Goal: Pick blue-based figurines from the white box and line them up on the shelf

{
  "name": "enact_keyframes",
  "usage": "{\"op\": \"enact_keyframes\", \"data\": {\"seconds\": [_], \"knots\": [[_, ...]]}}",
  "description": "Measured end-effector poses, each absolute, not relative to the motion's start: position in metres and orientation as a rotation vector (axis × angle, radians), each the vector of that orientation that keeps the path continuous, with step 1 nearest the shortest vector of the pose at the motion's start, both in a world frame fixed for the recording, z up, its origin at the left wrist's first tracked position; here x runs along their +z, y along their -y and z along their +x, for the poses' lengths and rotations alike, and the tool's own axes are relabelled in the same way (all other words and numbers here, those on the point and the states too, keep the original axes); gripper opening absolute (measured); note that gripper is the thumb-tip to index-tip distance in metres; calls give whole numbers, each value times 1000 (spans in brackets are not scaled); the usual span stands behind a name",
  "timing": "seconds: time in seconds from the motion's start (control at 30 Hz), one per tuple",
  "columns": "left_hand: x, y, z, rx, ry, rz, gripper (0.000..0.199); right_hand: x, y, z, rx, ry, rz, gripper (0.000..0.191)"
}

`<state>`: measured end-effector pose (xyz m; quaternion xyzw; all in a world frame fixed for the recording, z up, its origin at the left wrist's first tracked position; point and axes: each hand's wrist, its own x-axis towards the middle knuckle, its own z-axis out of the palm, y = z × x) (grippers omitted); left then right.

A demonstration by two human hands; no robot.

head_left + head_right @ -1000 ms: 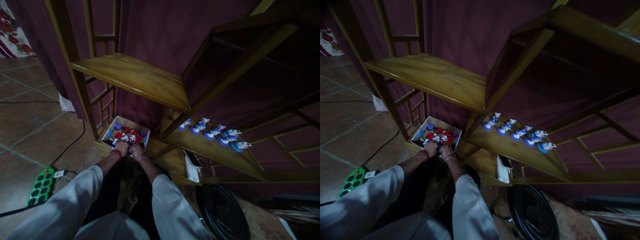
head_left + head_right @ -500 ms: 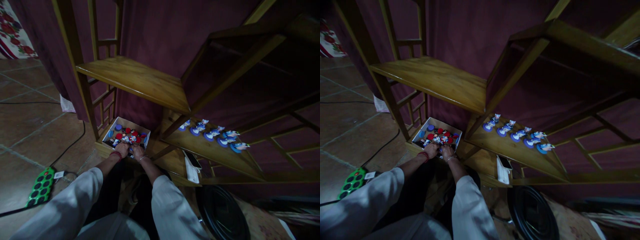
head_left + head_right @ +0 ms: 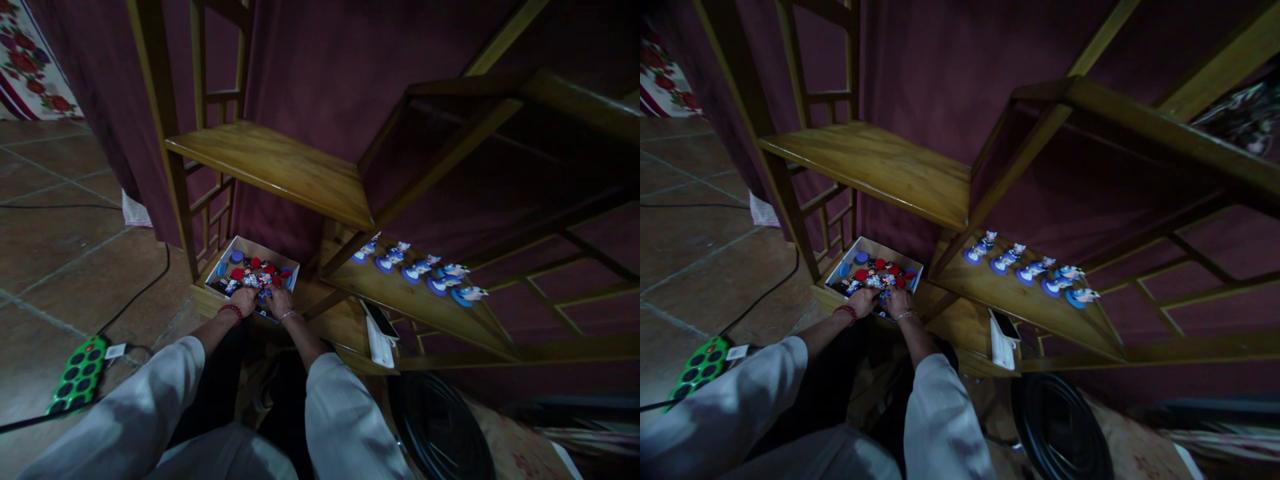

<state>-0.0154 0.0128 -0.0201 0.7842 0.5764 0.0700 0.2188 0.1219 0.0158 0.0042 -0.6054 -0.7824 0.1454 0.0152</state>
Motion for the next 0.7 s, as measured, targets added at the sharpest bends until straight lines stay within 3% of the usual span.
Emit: {"op": "enact_keyframes", "data": {"seconds": [0.23, 0.5, 0.7], "knots": [[-20, -12, -11, 426, -1576, 2021, 29, 14, -13, 127, 506, 2317, -1881, 29], [-12, -8, -4, 811, -1494, 1460, 23, 24, -10, 132, 499, 2255, -1800, 27], [-8, -6, -3, 958, -1517, 1203, 13, 25, -5, 133, 575, 2157, -1658, 35]]}}
